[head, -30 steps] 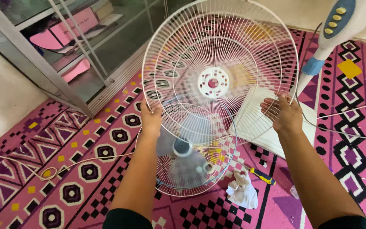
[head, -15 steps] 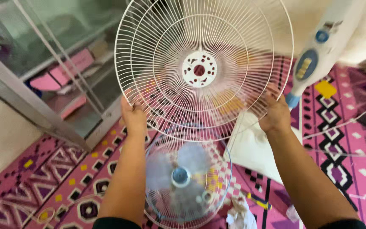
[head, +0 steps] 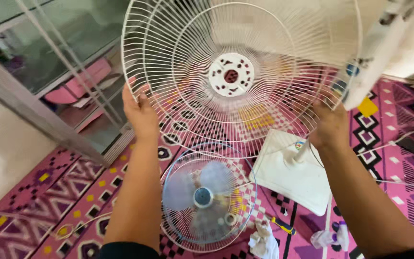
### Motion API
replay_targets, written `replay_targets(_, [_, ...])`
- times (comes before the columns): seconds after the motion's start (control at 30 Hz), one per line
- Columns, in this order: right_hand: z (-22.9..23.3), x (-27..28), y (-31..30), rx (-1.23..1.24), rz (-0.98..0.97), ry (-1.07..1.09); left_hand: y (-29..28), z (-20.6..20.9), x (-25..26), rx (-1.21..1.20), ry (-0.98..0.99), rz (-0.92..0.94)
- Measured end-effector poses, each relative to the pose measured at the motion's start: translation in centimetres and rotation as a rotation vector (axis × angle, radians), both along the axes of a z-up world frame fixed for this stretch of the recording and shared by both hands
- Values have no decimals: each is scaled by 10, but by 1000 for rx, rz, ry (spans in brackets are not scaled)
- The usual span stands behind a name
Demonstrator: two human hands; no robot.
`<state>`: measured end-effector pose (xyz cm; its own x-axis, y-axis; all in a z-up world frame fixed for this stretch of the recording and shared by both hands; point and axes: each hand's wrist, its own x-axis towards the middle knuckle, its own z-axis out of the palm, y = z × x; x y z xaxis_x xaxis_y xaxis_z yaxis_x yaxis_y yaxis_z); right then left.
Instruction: The person wipes the fan blades with a cloth, then attaches the front grill and secures it with a knob. They then place the fan blades onto the motor shaft and tighten the central nut to complete the assembly.
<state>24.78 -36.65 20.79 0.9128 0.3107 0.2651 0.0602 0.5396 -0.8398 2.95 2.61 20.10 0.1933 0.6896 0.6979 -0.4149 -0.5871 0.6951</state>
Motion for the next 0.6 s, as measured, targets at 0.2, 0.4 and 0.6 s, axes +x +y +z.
replay_targets(0.2, [2,-21,-7,-31,-23,158,-18,25,-24,15,53,0])
replay_targets(0.4, [15,-54,-28,-10,20,125,-39,43,-51,-124,125,-59])
replay_targets(0.6, [35,-86,-55,-61,-67,258,-52,53,-65,-255,237,-69])
